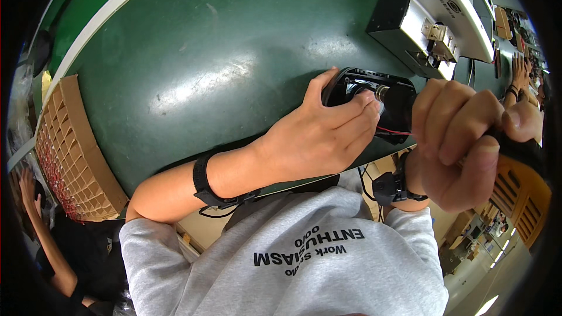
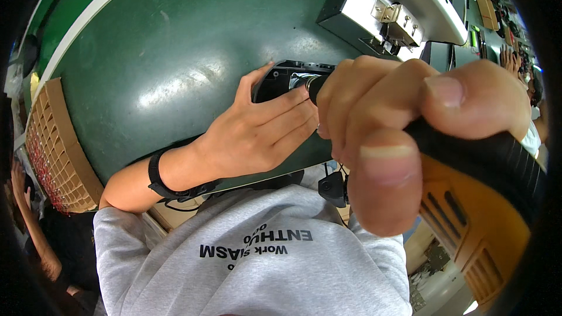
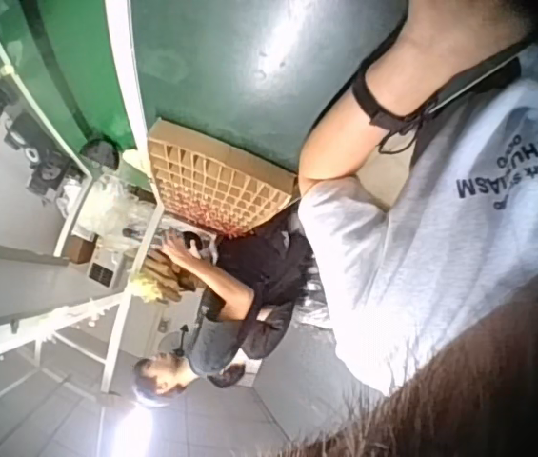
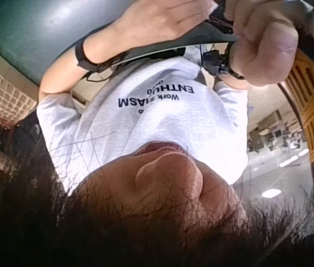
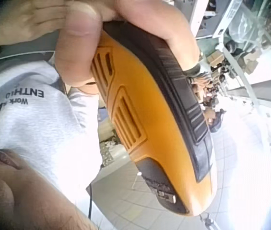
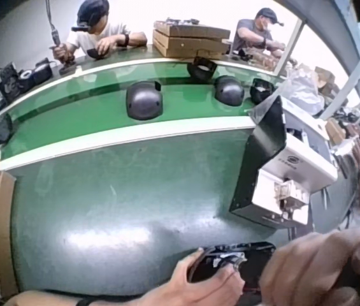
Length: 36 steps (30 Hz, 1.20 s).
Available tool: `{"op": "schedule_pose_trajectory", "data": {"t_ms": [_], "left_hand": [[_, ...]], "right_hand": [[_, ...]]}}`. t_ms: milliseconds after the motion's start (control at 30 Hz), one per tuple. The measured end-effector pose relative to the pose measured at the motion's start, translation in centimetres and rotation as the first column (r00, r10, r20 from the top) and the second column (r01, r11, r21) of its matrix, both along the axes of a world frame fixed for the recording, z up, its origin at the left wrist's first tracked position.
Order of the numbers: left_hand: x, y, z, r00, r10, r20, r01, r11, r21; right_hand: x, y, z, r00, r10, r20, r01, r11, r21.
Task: The worker is assembling electronic components on an assembly line, specifically installing a round silver component into a black housing and securing it with an electric screwdriver.
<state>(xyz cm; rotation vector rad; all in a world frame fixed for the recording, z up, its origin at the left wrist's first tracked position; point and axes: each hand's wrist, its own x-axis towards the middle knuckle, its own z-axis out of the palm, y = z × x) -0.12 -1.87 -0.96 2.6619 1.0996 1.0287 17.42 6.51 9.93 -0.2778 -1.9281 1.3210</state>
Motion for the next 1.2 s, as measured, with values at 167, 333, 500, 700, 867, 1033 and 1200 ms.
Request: {"op": "schedule_pose_trajectory", "data": {"t_ms": [167, 333, 500, 700, 867, 1033, 1200], "left_hand": [[0.2, 0.1, 0.3, 1.000, 0.024, 0.014, -0.024, 1.000, -0.019], [-0.5, 0.3, 0.8, 0.999, -0.013, -0.035, 0.011, 0.998, -0.061], [-0.6, 0.2, 0.6, 1.000, -0.008, -0.004, 0.008, 0.998, -0.063], [-0.4, 0.5, 0.6, 1.000, -0.023, 0.019, 0.024, 0.999, -0.044], [-0.4, 0.2, 0.0, 0.998, -0.027, 0.050, 0.028, 0.999, -0.026], [-1.1, 1.0, 0.4, 1.000, -0.009, 0.022, 0.010, 1.000, -0.030], [-1.7, 1.4, 0.9, 0.999, 0.005, 0.047, -0.001, 0.997, -0.078]], "right_hand": [[-0.4, 0.4, -0.3, 1.000, -0.004, -0.009, 0.004, 1.000, -0.025], [-1.0, 0.4, -0.7, 1.000, -0.012, -0.024, 0.011, 0.998, -0.056], [-1.5, 0.3, -1.0, 0.999, -0.022, -0.045, 0.018, 0.997, -0.081], [-1.8, 0.3, -1.6, 0.985, -0.099, -0.144, 0.093, 0.994, -0.052], [-1.7, -0.8, -0.8, 0.942, -0.272, -0.196, 0.276, 0.961, -0.011], [2.7, 0.0, 4.7, 0.859, -0.419, -0.294, 0.445, 0.895, 0.026], [2.7, 2.7, 3.5, 0.738, -0.565, -0.368, 0.605, 0.796, -0.009]]}}
